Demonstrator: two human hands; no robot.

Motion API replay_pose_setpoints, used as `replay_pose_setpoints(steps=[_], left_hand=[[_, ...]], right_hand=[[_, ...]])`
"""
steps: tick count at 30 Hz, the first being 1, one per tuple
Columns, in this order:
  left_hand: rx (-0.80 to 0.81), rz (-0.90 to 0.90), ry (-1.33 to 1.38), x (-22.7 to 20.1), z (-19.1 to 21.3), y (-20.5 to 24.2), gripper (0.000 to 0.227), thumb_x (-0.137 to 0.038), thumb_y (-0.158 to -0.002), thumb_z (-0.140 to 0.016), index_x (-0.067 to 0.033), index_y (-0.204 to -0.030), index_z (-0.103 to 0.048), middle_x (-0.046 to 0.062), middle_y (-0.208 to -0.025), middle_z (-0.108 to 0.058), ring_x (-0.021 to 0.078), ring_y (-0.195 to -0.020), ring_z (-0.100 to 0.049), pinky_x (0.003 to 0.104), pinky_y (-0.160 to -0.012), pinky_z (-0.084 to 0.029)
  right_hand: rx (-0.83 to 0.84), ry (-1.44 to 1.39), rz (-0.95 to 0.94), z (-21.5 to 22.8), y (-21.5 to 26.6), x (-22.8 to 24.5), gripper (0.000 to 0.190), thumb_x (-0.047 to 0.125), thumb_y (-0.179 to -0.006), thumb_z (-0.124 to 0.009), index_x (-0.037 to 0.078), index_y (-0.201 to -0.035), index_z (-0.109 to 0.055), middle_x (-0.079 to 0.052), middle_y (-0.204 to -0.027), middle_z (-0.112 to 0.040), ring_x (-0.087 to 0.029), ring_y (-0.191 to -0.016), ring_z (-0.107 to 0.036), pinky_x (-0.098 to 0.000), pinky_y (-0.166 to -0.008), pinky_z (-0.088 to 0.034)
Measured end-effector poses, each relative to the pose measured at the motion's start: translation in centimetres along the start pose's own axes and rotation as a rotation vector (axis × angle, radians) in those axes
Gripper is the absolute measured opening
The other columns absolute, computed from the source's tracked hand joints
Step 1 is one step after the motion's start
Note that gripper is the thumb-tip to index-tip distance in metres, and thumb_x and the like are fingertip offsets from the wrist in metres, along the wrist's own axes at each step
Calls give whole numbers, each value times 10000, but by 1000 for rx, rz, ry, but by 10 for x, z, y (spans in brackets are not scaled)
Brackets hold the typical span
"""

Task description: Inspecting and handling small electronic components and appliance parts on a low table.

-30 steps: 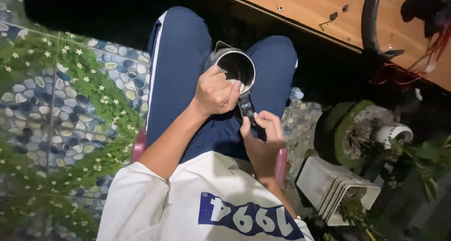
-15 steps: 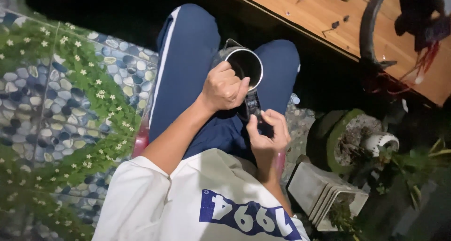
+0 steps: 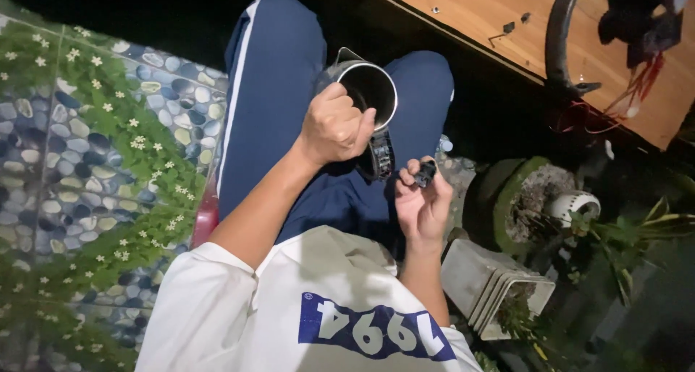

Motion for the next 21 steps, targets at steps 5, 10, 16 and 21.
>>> replay_pose_setpoints(steps=[5,10,16,21], left_hand=[[23,-2,7,1,2,-1,521,-44,-952,-583,-68,-444,-472,54,-429,-334,221,-415,-354,330,-534,-414],[50,7,12,3,2,0,508,-42,-957,-573,-57,-455,-501,60,-429,-342,224,-415,-375,333,-549,-436],[70,11,26,1,2,1,504,-46,-973,-561,-50,-470,-540,63,-442,-372,220,-421,-409,330,-571,-462],[83,3,36,1,3,-3,490,-39,-982,-513,-37,-495,-567,65,-449,-386,221,-426,-413,344,-585,-474]], right_hand=[[78,-67,-34,3,-2,0,380,226,-1058,-518,156,-1421,-429,-83,-1044,-457,-128,-802,-438,-224,-660,-394],[101,-116,-49,6,-2,2,351,169,-1081,-477,154,-1429,-438,-122,-1120,-479,-140,-817,-436,-224,-684,-408],[137,-74,-48,14,-7,0,398,164,-1082,-455,119,-1475,-411,-190,-1217,-500,-182,-886,-487,-257,-754,-473],[224,-22,-16,6,-6,0,479,148,-1068,-458,56,-1530,-375,-240,-1336,-507,-208,-966,-531,-289,-844,-511]])
Point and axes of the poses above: each hand's wrist, its own y-axis away from the middle knuckle, its own z-axis out of the back of the hand, x = y × z, the point moved 4 cm from there along -y, towards the middle knuckle
